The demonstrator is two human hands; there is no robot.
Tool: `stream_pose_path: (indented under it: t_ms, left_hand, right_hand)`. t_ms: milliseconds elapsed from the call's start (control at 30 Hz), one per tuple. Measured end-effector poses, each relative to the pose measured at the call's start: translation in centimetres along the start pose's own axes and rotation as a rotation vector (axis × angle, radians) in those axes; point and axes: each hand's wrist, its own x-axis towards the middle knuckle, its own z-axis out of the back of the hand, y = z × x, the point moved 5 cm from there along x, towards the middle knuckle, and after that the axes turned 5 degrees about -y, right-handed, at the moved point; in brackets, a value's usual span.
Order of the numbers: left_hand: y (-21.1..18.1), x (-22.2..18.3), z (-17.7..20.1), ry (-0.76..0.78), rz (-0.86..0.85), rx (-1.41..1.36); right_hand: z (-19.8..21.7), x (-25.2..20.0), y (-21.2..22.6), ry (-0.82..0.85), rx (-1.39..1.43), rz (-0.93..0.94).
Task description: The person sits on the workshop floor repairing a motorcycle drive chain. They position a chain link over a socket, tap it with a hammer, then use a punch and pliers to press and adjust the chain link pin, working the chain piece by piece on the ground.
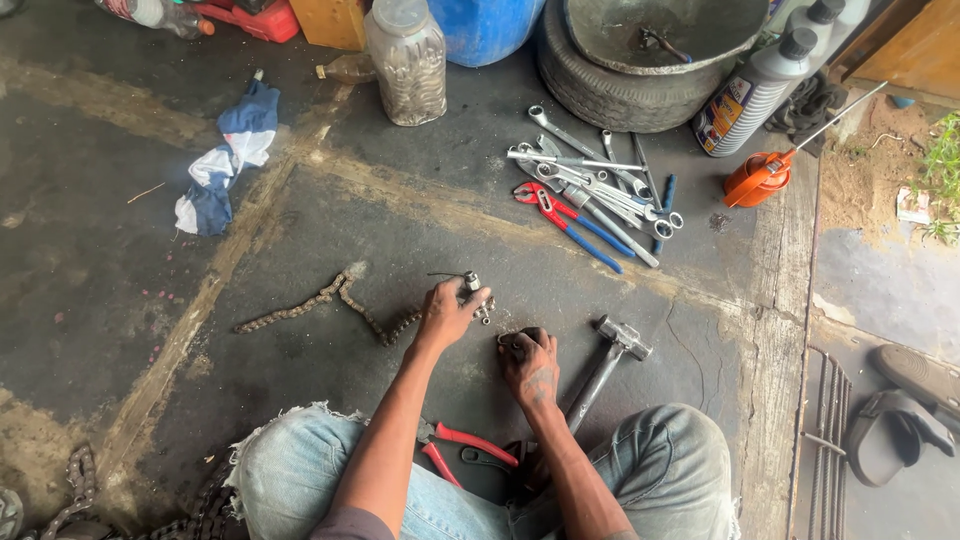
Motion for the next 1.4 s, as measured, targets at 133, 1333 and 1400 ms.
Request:
stream_pose_path:
  t_ms: [133,1333,1400]
  left_hand:
    - [0.3,0.2,-0.3,-0.266,-0.240,0.032]
    - [-3.6,-1.3,-0.6,0.193,-0.083,-0.081]
    - [-3.3,-1.2,-1.1,0.262,-0.113,0.022]
  right_hand:
    - [0.1,0.0,0.1,0.012,-0.002,-0.007]
    - [1.6,1.3,0.3,-0.042,0.263,0.086]
    - [1.7,1.4,0.3,-0.011,0.348,0.006]
